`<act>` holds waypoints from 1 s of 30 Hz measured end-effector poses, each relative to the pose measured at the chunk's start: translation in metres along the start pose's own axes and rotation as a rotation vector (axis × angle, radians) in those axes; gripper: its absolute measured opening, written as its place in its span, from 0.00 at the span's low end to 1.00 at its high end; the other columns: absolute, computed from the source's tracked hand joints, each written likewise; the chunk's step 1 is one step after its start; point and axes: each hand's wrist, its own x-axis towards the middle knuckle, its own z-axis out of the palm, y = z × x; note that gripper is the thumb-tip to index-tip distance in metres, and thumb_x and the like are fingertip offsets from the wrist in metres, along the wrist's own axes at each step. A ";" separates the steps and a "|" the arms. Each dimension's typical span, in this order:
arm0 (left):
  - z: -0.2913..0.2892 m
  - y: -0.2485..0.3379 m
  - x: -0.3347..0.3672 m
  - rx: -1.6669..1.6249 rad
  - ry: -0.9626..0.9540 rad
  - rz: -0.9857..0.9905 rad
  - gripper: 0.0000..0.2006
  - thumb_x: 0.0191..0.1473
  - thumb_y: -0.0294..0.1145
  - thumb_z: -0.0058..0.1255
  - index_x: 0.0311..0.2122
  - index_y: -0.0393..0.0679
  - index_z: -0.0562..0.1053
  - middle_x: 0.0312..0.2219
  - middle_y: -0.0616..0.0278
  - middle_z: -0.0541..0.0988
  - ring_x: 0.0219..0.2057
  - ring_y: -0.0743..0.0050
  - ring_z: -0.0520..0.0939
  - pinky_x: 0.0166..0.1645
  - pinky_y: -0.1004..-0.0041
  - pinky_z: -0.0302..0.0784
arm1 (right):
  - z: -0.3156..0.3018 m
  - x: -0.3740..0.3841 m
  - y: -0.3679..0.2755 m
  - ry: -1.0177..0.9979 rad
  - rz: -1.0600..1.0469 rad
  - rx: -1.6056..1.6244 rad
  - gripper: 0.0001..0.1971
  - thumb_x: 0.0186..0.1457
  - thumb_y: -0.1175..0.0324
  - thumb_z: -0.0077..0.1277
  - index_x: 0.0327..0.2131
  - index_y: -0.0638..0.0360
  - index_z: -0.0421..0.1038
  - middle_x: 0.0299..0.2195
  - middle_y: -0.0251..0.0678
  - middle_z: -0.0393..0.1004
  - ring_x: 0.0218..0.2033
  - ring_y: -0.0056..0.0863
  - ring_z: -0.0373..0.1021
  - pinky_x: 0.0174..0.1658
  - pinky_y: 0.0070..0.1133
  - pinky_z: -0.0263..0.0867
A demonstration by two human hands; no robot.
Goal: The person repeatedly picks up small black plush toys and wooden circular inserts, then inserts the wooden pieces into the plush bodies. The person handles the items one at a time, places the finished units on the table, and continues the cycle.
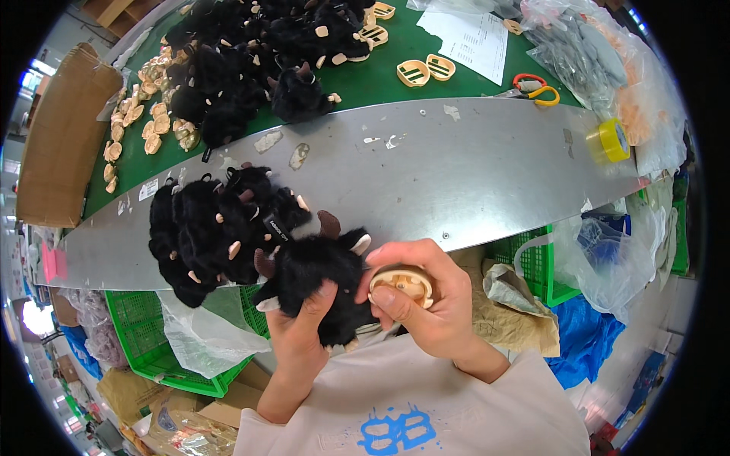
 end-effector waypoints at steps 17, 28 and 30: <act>0.005 -0.002 -0.001 0.096 0.016 0.049 0.22 0.57 0.21 0.53 0.55 0.35 0.62 0.45 0.56 0.76 0.45 0.71 0.77 0.53 0.70 0.72 | 0.005 0.013 0.019 0.055 -0.247 -0.233 0.11 0.63 0.64 0.50 0.43 0.62 0.68 0.28 0.33 0.75 0.24 0.17 0.70 0.27 0.15 0.67; 0.003 -0.021 -0.001 0.266 0.106 0.290 0.17 0.55 0.20 0.55 0.50 0.31 0.70 0.41 0.58 0.79 0.41 0.76 0.78 0.49 0.76 0.71 | 0.011 0.023 0.041 0.229 -0.591 -0.635 0.11 0.55 0.73 0.56 0.40 0.67 0.68 0.31 0.41 0.75 0.22 0.31 0.71 0.25 0.21 0.68; 0.002 -0.022 -0.004 0.325 0.144 0.329 0.16 0.54 0.21 0.56 0.48 0.31 0.71 0.39 0.59 0.80 0.39 0.76 0.78 0.47 0.77 0.72 | 0.008 0.024 0.045 0.211 -0.605 -0.648 0.11 0.60 0.70 0.52 0.41 0.68 0.66 0.30 0.40 0.76 0.23 0.24 0.71 0.25 0.17 0.67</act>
